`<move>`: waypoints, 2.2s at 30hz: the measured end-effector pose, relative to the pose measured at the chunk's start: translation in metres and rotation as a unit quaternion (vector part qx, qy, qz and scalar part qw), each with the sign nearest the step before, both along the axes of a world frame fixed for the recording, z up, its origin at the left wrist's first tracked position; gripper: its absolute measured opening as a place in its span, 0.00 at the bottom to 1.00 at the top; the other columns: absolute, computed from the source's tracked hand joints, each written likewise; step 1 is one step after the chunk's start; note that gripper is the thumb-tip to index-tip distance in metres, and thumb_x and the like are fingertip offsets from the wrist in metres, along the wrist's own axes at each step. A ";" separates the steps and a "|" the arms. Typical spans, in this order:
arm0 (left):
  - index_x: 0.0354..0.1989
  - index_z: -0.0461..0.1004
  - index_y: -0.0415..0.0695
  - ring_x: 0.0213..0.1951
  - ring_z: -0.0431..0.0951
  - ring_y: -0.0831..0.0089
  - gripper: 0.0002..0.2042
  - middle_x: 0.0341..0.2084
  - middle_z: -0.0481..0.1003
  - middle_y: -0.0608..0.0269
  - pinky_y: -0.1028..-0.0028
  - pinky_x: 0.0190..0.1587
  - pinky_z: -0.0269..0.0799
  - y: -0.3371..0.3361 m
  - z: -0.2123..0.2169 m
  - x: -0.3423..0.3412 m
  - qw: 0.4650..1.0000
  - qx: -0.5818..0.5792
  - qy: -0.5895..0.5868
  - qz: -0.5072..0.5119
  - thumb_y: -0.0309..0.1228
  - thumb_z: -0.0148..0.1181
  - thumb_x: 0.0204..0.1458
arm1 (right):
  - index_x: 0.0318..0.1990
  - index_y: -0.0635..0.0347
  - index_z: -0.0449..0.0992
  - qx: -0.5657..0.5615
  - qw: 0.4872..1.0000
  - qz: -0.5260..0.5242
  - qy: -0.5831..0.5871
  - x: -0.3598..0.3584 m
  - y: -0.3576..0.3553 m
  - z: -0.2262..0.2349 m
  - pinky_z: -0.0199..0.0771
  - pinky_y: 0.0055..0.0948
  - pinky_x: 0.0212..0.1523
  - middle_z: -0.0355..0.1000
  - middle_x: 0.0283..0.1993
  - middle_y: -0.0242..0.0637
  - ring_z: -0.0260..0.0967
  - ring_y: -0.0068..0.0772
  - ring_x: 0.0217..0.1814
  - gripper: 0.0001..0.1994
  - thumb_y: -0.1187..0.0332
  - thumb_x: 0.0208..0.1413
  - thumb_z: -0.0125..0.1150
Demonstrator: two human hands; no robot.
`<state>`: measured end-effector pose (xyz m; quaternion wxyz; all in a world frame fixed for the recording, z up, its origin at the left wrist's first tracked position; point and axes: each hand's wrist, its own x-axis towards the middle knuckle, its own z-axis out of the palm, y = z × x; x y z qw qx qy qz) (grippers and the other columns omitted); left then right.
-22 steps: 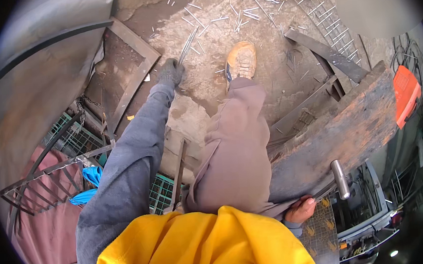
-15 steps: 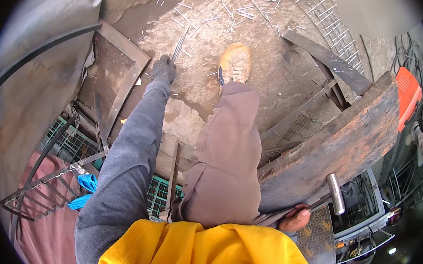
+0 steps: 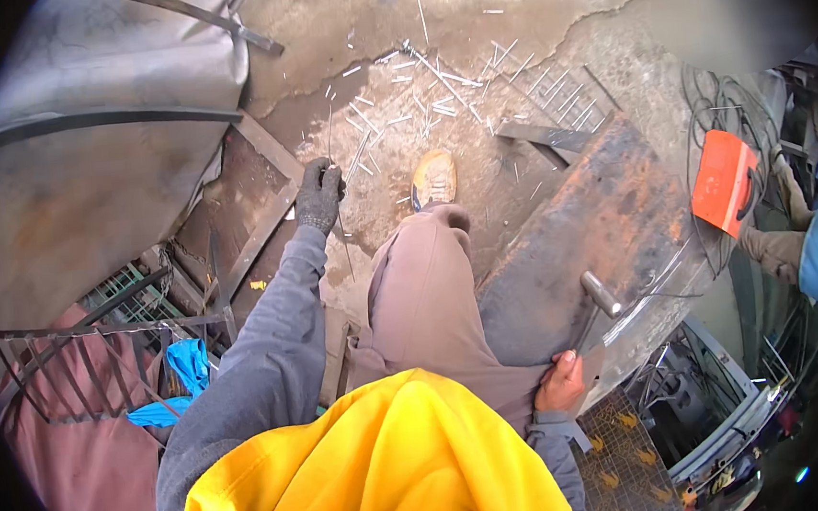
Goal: Straightening and manually bending metal wire using a small hammer and hands.
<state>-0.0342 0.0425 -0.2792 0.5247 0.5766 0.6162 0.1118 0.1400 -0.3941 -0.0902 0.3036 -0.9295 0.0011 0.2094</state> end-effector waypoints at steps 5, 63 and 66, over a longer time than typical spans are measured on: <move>0.45 0.71 0.44 0.26 0.73 0.79 0.11 0.28 0.73 0.67 0.76 0.28 0.70 0.003 0.131 0.041 0.981 0.048 -0.183 0.031 0.37 0.58 0.60 | 0.30 0.64 0.72 -0.011 0.999 0.004 -0.037 -0.002 -0.013 -0.013 0.65 0.38 0.25 0.69 0.19 0.40 0.67 0.34 0.18 0.23 0.52 0.68 0.46; 0.47 0.80 0.47 0.45 0.79 0.50 0.19 0.42 0.80 0.48 0.59 0.51 0.72 -0.324 0.166 0.109 0.804 0.111 -0.030 -0.584 0.45 0.52 0.55 | 0.26 0.65 0.75 0.224 0.969 -0.042 0.093 0.005 -0.048 -0.010 0.69 0.32 0.11 0.67 0.14 0.36 0.67 0.30 0.11 0.24 0.48 0.54 0.64; 0.49 0.79 0.48 0.46 0.79 0.51 0.20 0.43 0.79 0.48 0.60 0.52 0.72 -0.322 0.171 0.104 0.796 0.101 -0.050 -0.594 0.45 0.51 0.56 | 0.26 0.65 0.74 0.234 0.965 -0.056 0.100 0.004 -0.046 -0.001 0.69 0.33 0.11 0.68 0.14 0.37 0.67 0.31 0.11 0.23 0.50 0.54 0.64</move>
